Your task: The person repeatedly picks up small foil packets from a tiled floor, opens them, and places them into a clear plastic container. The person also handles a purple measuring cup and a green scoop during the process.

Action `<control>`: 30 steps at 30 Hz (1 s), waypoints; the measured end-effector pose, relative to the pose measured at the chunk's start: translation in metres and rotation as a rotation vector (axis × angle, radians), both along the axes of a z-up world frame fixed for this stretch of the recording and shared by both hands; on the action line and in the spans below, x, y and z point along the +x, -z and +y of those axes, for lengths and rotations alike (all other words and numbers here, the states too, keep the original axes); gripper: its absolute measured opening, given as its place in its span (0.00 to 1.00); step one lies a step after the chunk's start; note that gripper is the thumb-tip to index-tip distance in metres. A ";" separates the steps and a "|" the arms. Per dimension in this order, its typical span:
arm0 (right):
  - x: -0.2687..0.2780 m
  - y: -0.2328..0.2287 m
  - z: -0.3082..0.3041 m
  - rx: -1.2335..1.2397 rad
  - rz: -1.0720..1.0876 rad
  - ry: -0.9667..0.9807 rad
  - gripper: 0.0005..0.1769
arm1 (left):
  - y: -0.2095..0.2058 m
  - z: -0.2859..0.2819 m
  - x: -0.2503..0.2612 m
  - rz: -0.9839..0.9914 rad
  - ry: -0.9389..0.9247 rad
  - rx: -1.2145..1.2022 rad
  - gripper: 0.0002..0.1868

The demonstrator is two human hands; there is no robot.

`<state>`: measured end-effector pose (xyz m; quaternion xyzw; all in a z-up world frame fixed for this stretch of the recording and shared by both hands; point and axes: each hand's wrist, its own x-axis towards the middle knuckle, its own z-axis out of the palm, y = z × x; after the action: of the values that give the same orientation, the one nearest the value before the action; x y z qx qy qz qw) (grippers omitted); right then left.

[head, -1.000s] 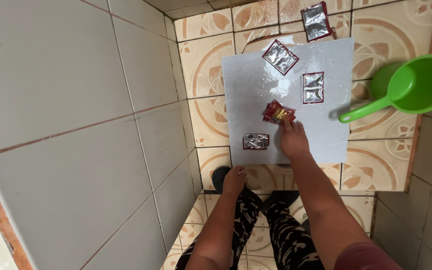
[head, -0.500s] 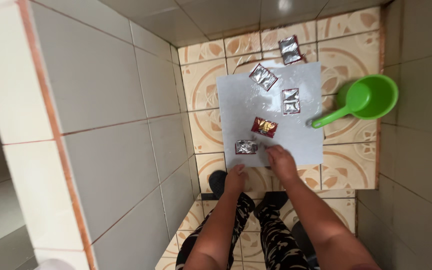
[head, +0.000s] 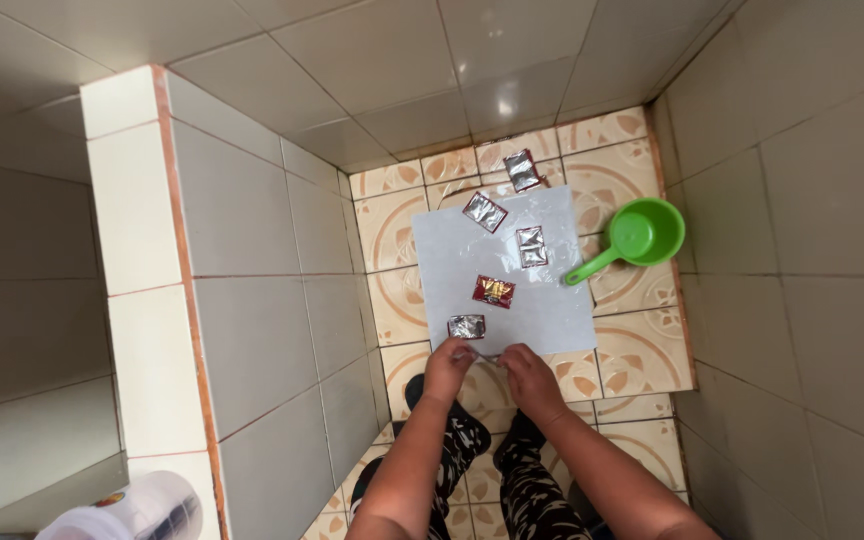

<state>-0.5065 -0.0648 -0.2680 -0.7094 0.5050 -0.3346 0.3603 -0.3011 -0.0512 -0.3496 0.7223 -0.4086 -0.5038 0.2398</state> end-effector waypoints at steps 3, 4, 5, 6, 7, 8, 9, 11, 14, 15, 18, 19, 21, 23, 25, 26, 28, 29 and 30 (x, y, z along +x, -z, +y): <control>-0.011 -0.017 -0.003 -0.016 0.004 0.008 0.13 | -0.004 0.011 -0.001 0.145 -0.112 -0.041 0.12; -0.014 -0.022 -0.003 -0.025 0.010 0.001 0.14 | -0.010 0.011 -0.007 0.230 -0.163 -0.058 0.12; -0.015 -0.027 -0.003 -0.065 -0.003 -0.005 0.14 | -0.019 0.011 -0.010 0.317 -0.224 -0.020 0.13; -0.014 -0.032 -0.001 -0.106 -0.016 -0.011 0.14 | -0.030 0.009 -0.015 0.393 -0.285 0.032 0.13; -0.012 -0.036 0.004 -0.141 -0.030 -0.020 0.14 | -0.044 0.011 -0.019 0.478 -0.368 0.111 0.16; -0.011 -0.039 0.008 -0.131 -0.033 -0.013 0.15 | -0.060 0.010 -0.022 0.541 -0.418 0.199 0.18; -0.009 -0.041 0.010 -0.122 -0.036 -0.011 0.16 | -0.078 0.009 -0.026 0.603 -0.472 0.286 0.21; -0.006 -0.045 0.016 -0.141 -0.039 0.015 0.19 | -0.109 0.008 -0.031 0.702 -0.537 0.388 0.23; -0.001 -0.049 0.018 -0.091 -0.088 0.093 0.23 | -0.117 0.004 -0.032 0.816 -0.506 0.345 0.20; -0.002 -0.051 0.017 0.018 -0.132 0.118 0.24 | -0.110 0.004 -0.029 0.856 -0.456 0.274 0.19; -0.006 -0.057 0.011 0.199 -0.221 0.165 0.22 | -0.096 0.006 -0.019 0.886 -0.376 0.133 0.11; -0.008 -0.055 0.005 0.233 -0.244 0.173 0.20 | -0.097 0.004 -0.017 0.882 -0.362 0.094 0.09; -0.010 -0.049 -0.002 0.374 -0.326 0.200 0.19 | -0.106 0.004 -0.019 0.822 -0.353 0.110 0.07; -0.009 -0.047 -0.009 0.456 -0.508 0.197 0.20 | -0.117 0.006 -0.023 0.783 -0.347 0.104 0.06; -0.005 -0.053 -0.019 0.481 -0.788 0.160 0.23 | -0.128 0.009 -0.030 0.765 -0.344 0.076 0.08; -0.004 -0.058 -0.023 0.574 -0.783 0.165 0.24 | -0.133 0.010 -0.032 0.793 -0.362 0.065 0.08; -0.005 -0.068 -0.026 0.764 -0.760 0.178 0.27 | -0.142 0.015 -0.037 0.848 -0.401 0.047 0.11; -0.003 -0.072 -0.027 0.767 -0.767 0.144 0.25 | -0.146 0.016 -0.037 0.814 -0.383 0.035 0.11; -0.002 -0.075 -0.028 0.769 -0.775 0.111 0.23 | -0.149 0.018 -0.036 0.780 -0.365 0.024 0.12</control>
<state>-0.5089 -0.0930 -0.1927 -0.3239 0.4578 -0.3810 0.7351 -0.3375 -0.0337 -0.2006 0.5410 -0.1471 -0.6932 0.4530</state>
